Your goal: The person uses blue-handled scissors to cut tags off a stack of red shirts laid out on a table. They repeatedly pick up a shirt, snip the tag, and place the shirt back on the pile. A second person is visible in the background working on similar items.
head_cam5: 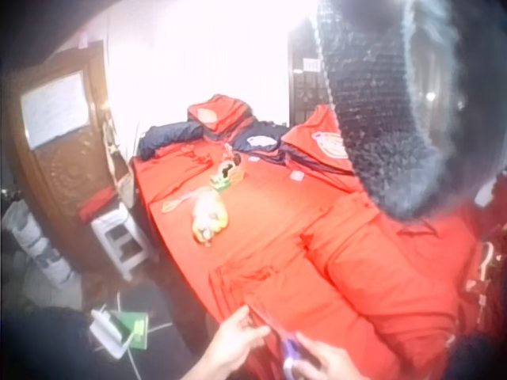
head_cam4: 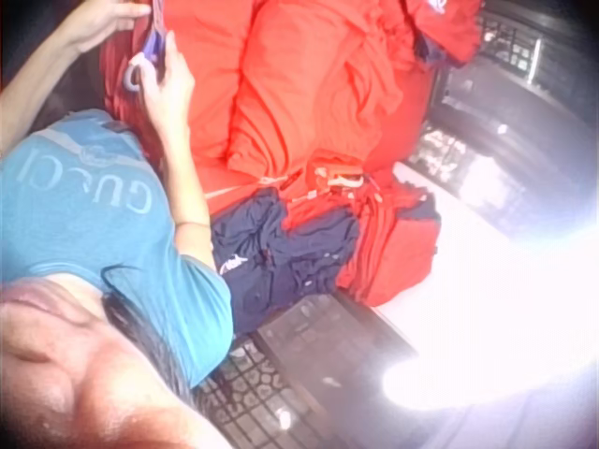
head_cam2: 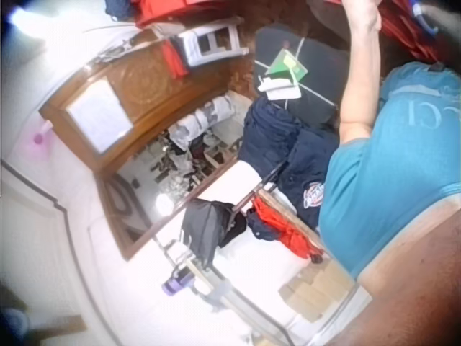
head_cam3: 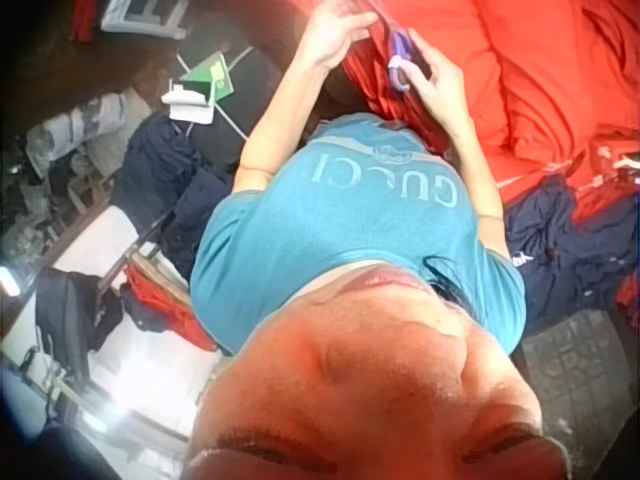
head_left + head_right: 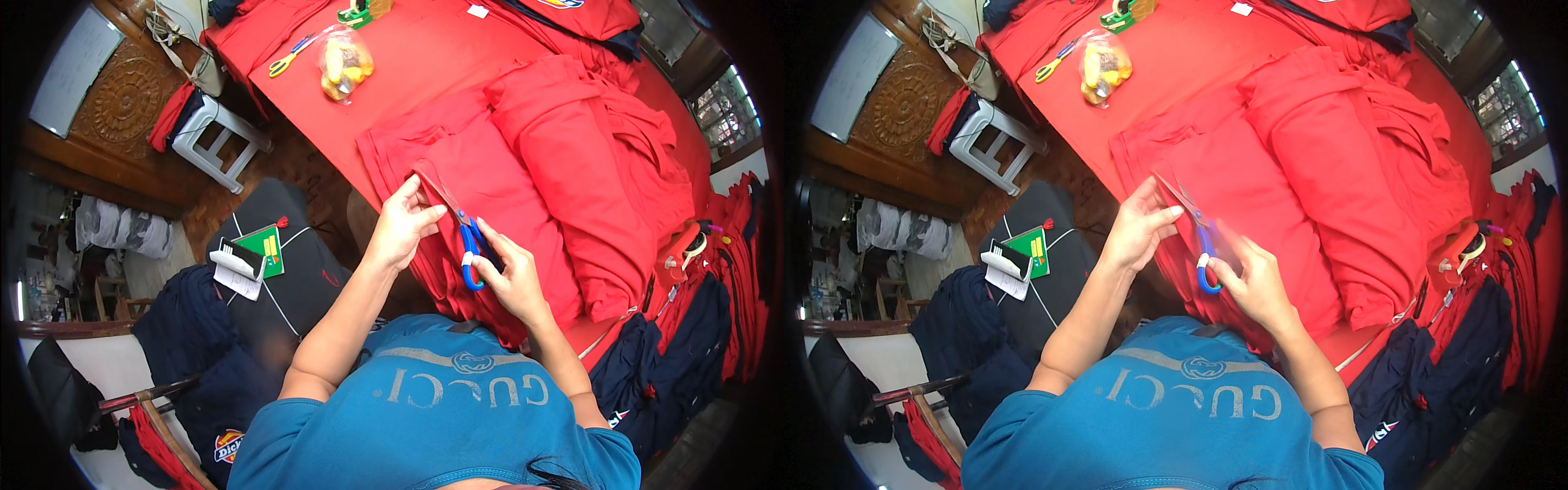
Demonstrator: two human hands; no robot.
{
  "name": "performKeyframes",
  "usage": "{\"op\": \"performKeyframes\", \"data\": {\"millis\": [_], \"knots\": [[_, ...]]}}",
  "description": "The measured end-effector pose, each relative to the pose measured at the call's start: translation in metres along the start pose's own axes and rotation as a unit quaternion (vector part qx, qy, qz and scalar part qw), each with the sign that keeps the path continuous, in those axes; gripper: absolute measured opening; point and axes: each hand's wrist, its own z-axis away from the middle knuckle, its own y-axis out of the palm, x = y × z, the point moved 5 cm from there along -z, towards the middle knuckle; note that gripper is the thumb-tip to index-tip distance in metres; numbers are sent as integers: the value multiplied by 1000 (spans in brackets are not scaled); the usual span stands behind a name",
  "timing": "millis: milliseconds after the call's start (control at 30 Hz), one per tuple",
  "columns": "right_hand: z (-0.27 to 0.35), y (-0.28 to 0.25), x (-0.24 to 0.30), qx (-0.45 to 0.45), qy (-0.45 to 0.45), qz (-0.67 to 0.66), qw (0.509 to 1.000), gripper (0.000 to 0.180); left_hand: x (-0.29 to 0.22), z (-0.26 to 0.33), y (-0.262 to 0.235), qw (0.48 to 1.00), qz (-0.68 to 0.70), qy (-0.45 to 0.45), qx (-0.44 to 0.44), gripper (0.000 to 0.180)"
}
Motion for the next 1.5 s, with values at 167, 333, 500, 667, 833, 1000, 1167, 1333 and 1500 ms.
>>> {"op": "performKeyframes", "data": {"millis": [167,333,500,667,833,1000,1167,1333,1500], "knots": [[-8,4,-11,-19,-1,-55,998,46,-2,-2,3,1000,0,-14,19,55],[-5,5,-30,36,140,-119,982,44,0,-10,-4,997,69,24,-3,43],[-1,7,-13,-14,-34,7,999,49,-8,-17,-10,995,71,71,-17,24],[-10,4,-8,6,-4,-16,1000,50,-10,-15,-4,998,-10,64,12,33],[-17,3,-22,-7,11,-91,996,46,-13,-12,4,998,-26,49,6,39],[-11,7,-35,44,118,-128,984,44,-10,-15,-4,996,57,59,-25,30],[-6,6,-18,-11,-26,-30,999,49,-14,-17,-5,995,74,67,-20,25],[-5,6,-11,-7,-14,3,1000,53,-10,-12,0,998,38,59,-3,30],[-10,3,-12,-26,-34,-16,999,49,-3,-11,1,998,-3,62,14,34]]}}
